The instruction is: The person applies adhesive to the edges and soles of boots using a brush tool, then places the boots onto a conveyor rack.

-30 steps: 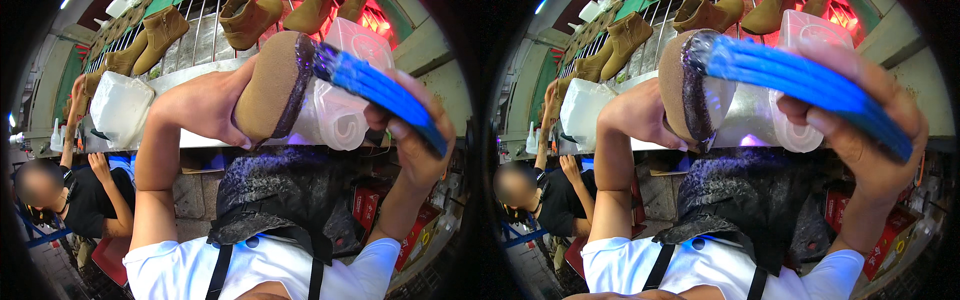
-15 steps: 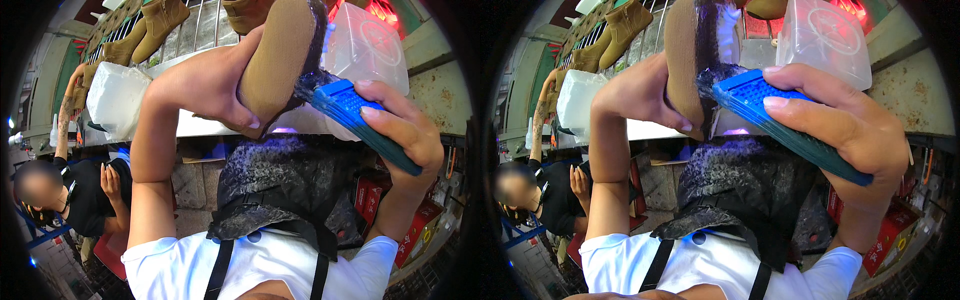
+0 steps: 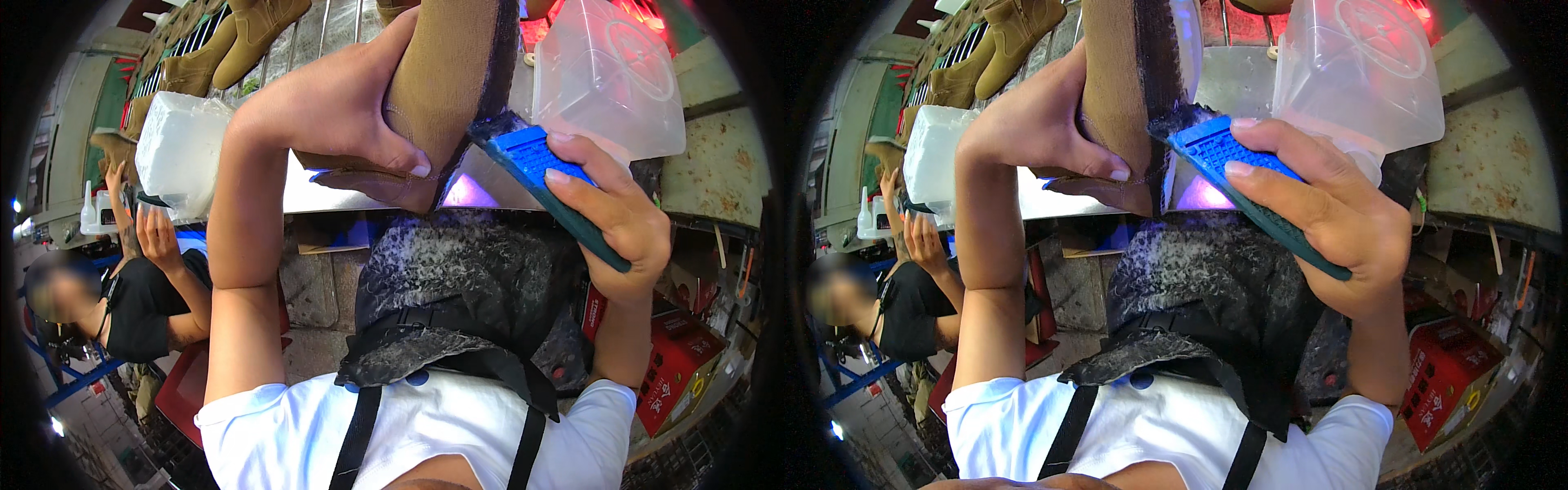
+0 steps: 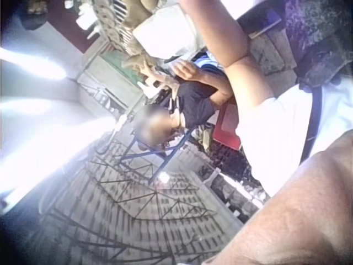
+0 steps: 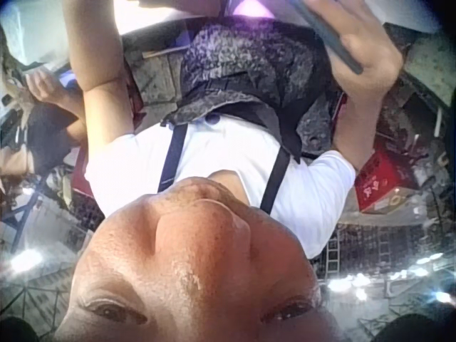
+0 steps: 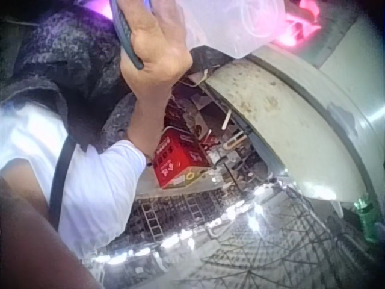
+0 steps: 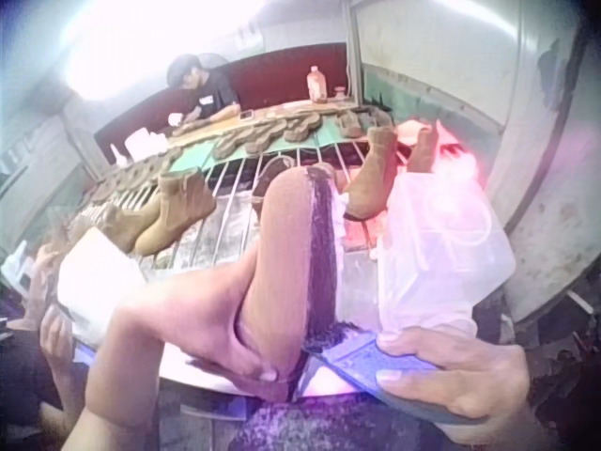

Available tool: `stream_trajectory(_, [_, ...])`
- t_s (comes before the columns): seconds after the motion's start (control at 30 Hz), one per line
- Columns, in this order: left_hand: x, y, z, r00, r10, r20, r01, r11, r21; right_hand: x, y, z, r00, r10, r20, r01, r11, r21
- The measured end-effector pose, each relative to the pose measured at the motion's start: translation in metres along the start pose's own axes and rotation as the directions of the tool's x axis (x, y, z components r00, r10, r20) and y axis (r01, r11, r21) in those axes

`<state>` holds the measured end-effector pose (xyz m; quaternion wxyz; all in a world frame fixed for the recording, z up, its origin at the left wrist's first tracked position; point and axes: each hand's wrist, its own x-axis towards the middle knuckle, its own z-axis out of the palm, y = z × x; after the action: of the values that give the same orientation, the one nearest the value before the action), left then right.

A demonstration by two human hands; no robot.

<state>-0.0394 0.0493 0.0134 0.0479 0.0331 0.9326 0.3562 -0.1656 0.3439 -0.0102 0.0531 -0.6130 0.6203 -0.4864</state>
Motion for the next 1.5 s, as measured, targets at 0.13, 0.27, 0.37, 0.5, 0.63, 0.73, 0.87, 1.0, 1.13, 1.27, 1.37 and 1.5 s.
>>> stream_trajectory(0.13, [0.0,-0.002,-0.001,0.999,-0.046,0.026,0.046,0.999,0.0,-0.008,0.009,0.017,0.998,0.046,-0.036,-0.042,0.995,0.096])
stream_trajectory(0.27, [-0.003,-0.005,-0.001,1.0,0.027,-0.011,-0.027,0.999,-0.04,-0.024,0.02,0.032,0.999,0.048,0.021,-0.051,0.985,0.167])
stream_trajectory(0.37, [-0.007,-0.003,0.004,0.998,0.0,-0.055,-0.004,0.998,-0.067,-0.046,0.013,0.037,0.966,0.225,0.124,-0.244,0.955,0.171])
stream_trajectory(0.5, [-0.038,0.0,0.014,0.997,-0.042,-0.071,0.04,0.999,-0.026,-0.064,-0.012,-0.001,0.687,0.725,-0.044,-0.577,0.582,0.573])
stream_trajectory(0.63, [-0.059,0.008,0.027,0.989,0.025,-0.142,-0.006,0.991,0.13,-0.071,-0.005,-0.039,0.551,0.744,-0.377,-0.653,0.666,0.36])
stream_trajectory(0.73, [-0.069,0.012,0.047,0.951,0.012,-0.308,0.03,0.991,0.132,-0.071,0.007,-0.023,0.569,0.702,-0.427,-0.726,0.673,0.139])
stream_trajectory(0.87, [-0.077,0.016,0.067,0.857,0.094,-0.507,0.027,0.974,0.226,-0.069,0.009,-0.019,0.506,0.777,-0.375,-0.646,0.629,0.432])
stream_trajectory(1.0, [-0.087,0.015,0.062,0.922,-0.046,-0.384,0.146,0.961,0.235,-0.075,0.025,-0.021,0.666,0.674,-0.321,-0.6,0.739,0.307])
stream_trajectory(1.13, [-0.094,0.004,0.057,0.956,-0.082,-0.28,0.118,0.987,0.113,-0.08,0.023,-0.034,0.55,0.817,-0.175,-0.689,0.562,0.459])
stream_trajectory(1.27, [-0.096,-0.019,0.064,0.865,-0.139,-0.482,0.064,0.984,-0.169,-0.075,0.023,-0.036,0.333,0.941,-0.065,-0.463,0.223,0.858])
stream_trajectory(1.37, [-0.078,0.001,0.062,0.868,-0.317,-0.382,-0.05,0.711,-0.701,-0.086,0.018,-0.04,0.361,0.909,-0.209,-0.433,0.361,0.826])
stream_trajectory(1.5, [-0.061,0.012,0.061,0.944,-0.28,-0.176,-0.016,0.492,-0.87,-0.11,0.018,-0.031,0.518,0.847,-0.123,-0.388,0.36,0.849])
